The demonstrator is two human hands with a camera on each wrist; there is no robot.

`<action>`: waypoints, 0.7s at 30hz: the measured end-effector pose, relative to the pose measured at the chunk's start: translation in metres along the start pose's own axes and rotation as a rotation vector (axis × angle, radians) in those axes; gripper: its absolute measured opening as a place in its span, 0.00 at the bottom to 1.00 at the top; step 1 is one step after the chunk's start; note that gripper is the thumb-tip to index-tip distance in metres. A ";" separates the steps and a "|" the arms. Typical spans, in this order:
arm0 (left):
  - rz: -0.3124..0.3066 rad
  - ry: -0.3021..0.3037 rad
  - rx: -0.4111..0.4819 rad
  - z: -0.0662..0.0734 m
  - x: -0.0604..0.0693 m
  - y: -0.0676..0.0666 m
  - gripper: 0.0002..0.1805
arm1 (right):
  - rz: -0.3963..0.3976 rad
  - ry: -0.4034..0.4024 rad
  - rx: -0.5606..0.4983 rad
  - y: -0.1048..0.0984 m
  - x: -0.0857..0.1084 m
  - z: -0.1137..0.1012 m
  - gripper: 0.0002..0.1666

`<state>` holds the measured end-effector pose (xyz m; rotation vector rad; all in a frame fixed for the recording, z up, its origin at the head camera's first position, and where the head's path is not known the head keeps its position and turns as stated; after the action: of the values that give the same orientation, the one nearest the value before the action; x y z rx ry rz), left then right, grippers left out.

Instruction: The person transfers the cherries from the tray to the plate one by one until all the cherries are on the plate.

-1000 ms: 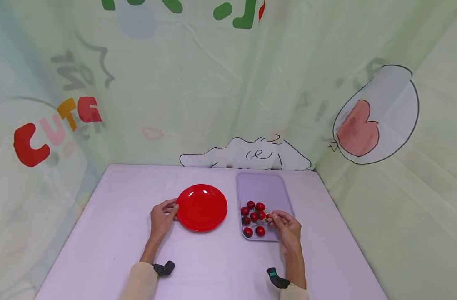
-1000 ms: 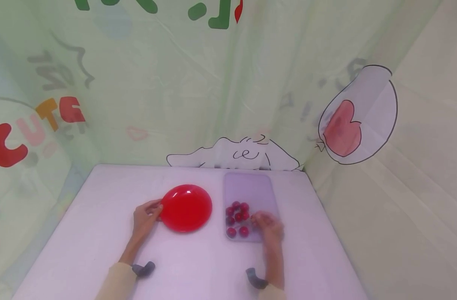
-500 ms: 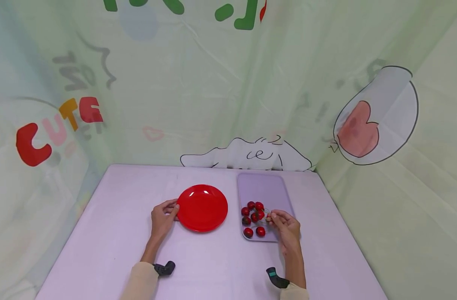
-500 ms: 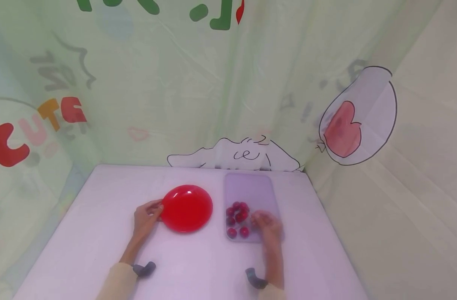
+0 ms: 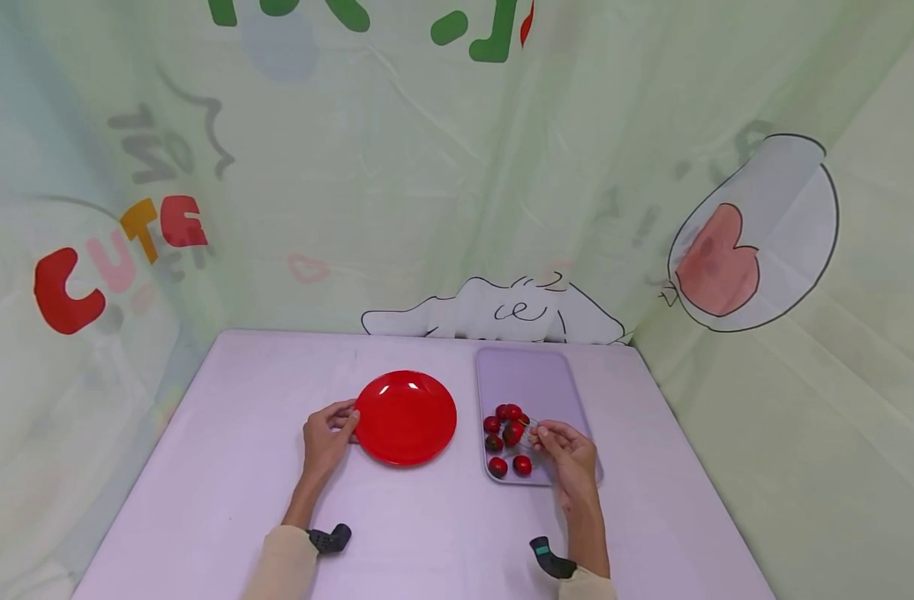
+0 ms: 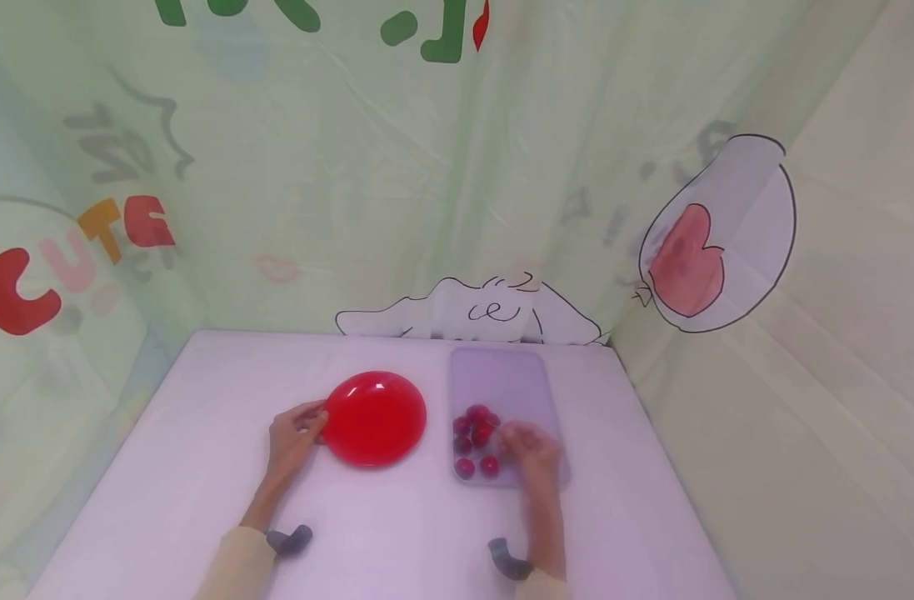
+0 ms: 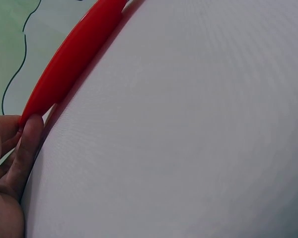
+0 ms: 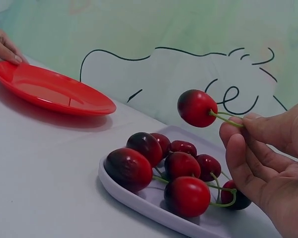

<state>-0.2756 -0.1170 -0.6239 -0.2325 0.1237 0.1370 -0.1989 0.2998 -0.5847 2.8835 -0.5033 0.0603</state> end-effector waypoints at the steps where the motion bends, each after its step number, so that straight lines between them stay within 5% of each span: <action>1: 0.000 0.002 0.000 0.000 0.000 0.000 0.19 | -0.004 -0.001 0.003 0.002 0.000 -0.001 0.13; 10: 0.008 0.015 0.017 0.000 0.000 0.000 0.18 | -0.030 0.009 0.036 0.016 0.005 -0.011 0.22; 21: 0.003 0.016 0.037 0.003 0.001 0.000 0.19 | -0.080 -0.002 0.028 0.024 0.001 -0.005 0.19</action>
<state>-0.2745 -0.1166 -0.6209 -0.1969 0.1427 0.1355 -0.2058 0.2786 -0.5750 2.9280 -0.3896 0.0517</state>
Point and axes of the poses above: each hand's wrist, its own x-axis away from the middle knuckle, its own y-axis out of the palm, z = x × y, the point moved 2 cm from there along -x, towards the middle knuckle, and after that the axes turned 2 degrees about y, right-handed, at the moved point
